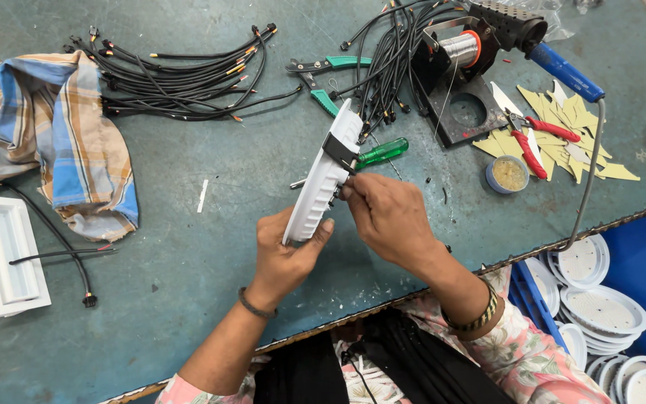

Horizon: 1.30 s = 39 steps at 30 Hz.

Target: The person assembles round LED panel lights at a workbench. They use a screwdriver to fasten a driver to the back of a panel, press an LED disc into the housing, solder a wire to the panel with a soldering iron, apply paste from a small container, then place the finished panel into a bin and start the next unit.

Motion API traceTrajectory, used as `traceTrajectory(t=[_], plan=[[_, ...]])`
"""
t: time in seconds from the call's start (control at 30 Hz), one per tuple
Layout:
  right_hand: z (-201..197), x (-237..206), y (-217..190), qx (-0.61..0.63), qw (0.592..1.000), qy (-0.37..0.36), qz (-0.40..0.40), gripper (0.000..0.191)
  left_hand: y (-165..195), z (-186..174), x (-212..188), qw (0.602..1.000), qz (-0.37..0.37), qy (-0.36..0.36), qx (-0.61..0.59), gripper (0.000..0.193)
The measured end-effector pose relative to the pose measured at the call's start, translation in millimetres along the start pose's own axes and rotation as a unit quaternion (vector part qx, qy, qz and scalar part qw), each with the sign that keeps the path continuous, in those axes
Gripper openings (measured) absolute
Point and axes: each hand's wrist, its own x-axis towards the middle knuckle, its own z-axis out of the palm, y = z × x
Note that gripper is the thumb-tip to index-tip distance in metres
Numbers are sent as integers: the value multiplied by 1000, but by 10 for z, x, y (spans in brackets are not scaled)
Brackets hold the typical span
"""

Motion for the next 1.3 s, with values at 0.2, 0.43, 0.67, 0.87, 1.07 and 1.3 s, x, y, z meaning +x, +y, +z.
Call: traceTrajectory(t=[0.2, 0.43, 0.67, 0.87, 1.07, 1.3], plan=[[13, -30, -10, -3, 1000, 13, -19, 5, -80, -8, -23, 1000, -7, -5, 1, 15], [232, -186, 297, 42, 995, -29, 80, 11, -19, -11, 10, 999, 20, 0, 46, 24], [441, -509, 810, 585, 797, -91, 122, 60, 158, -41, 35, 899, 295, -75, 315, 34], [566, -514, 999, 801, 513, -88, 297, 61, 138, -2, -2, 866, 326, -61, 375, 29], [546, -538, 1039, 782, 537, -98, 299, 59, 133, 4, -21, 868, 327, -72, 367, 27], [496, -635, 1012, 758, 568, -116, 299, 57, 159, 1, -46, 868, 338, -87, 354, 29]])
